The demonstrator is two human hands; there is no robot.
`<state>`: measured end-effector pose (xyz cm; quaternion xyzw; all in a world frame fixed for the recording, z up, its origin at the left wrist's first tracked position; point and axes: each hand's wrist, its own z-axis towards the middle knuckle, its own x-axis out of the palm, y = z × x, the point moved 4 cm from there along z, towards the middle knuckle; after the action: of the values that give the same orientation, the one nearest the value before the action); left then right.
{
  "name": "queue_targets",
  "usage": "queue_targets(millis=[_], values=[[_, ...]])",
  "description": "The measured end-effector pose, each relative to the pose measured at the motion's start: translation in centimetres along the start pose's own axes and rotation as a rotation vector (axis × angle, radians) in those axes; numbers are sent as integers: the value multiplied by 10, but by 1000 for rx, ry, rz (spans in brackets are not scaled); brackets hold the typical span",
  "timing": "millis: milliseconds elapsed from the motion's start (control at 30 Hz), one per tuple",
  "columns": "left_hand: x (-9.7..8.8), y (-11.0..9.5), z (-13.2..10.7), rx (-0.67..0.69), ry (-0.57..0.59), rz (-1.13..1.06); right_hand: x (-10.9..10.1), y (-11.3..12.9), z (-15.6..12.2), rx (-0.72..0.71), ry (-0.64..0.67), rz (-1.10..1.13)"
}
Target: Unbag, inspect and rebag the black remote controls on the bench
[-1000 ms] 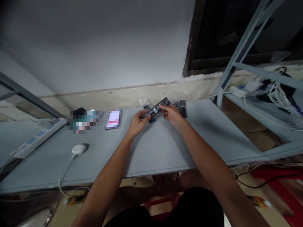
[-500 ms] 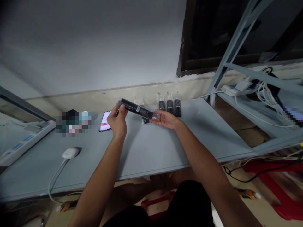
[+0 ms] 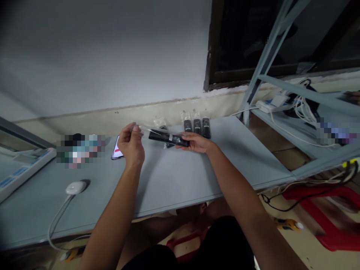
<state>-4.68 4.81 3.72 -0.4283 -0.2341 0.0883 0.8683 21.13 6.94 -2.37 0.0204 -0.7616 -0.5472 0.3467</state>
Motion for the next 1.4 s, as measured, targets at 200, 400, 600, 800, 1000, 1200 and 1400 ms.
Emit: queue_targets(millis=[200,400,600,800,1000,1200,1400], values=[[-12,15,10,-7,-89,93,-12,0,5,-17,-47,-27],[-19,-10,5,283,-116,537,-20,2,5,-42,-56,-100],[34,-14,-37,486,914,801,-7,4,1,13,-13,-175],[33,15,-48,307,1169,984,-5,6,-4,71,43,-246],[11,16,-27,186,1137,990,-24,16,-2,-73,-126,-344],[1,21,-20,98,1092,991,-27,41,-6,-510,-489,-238],[9,18,-26,61,1104,914,-2,41,-4,-636,-486,-404]])
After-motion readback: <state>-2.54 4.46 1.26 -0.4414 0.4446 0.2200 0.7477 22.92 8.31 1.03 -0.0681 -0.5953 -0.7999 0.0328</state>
